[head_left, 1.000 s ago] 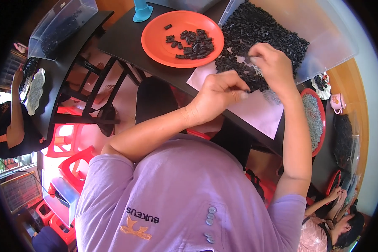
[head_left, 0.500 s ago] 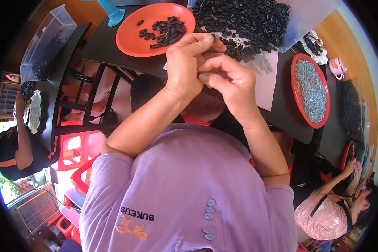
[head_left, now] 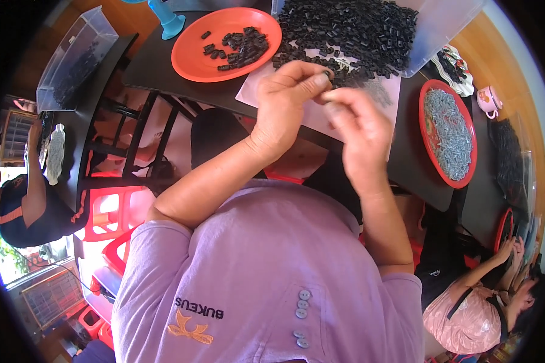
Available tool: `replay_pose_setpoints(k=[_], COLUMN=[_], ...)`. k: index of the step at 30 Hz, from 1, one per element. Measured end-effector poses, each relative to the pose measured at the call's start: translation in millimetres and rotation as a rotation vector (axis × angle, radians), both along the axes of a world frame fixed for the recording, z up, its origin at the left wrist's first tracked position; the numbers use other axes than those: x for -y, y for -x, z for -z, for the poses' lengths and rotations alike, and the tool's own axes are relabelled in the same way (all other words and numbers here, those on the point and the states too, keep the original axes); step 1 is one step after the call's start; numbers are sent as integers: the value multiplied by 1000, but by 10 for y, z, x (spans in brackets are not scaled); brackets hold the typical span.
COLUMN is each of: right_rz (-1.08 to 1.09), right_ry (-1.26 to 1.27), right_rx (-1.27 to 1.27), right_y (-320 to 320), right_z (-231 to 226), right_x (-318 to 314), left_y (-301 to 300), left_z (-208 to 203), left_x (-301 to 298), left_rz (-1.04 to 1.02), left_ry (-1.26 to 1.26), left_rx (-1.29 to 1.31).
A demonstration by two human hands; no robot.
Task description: The person assembles plastic clips by taking small metal springs and plastic pieces from the table and fitting them together by hand.
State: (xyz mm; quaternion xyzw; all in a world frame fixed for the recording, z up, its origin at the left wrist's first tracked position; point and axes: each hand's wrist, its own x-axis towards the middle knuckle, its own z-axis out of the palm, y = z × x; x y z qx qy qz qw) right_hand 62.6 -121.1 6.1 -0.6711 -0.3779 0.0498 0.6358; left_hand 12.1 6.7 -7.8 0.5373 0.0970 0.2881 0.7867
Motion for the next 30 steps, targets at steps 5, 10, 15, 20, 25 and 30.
replay_pose_setpoints(k=[5,10,15,20,25,30], right_rz=[62,-4,-37,-99,-39,-63], right_ry=[33,143,184,225,198,47], right_rx=[-90,-88,-126,-236,-113,-91], right_y=[-334,-397,-420,-462,-411,-434], right_z=[-178,-213,-195,-269,-206,-158], right_x=[173,177,144,166,114,130], left_y=[44,20,12,10,14,46], left_z=[41,-24,-26,-44,-16,-34], left_x=[46,50,19,63,97,105], left_rz=[181,192,212,205,148,163], left_ry=[-145,-179,-180,-119,-172,-156], left_rx=[-156,-192,-234,-190,-199,-213])
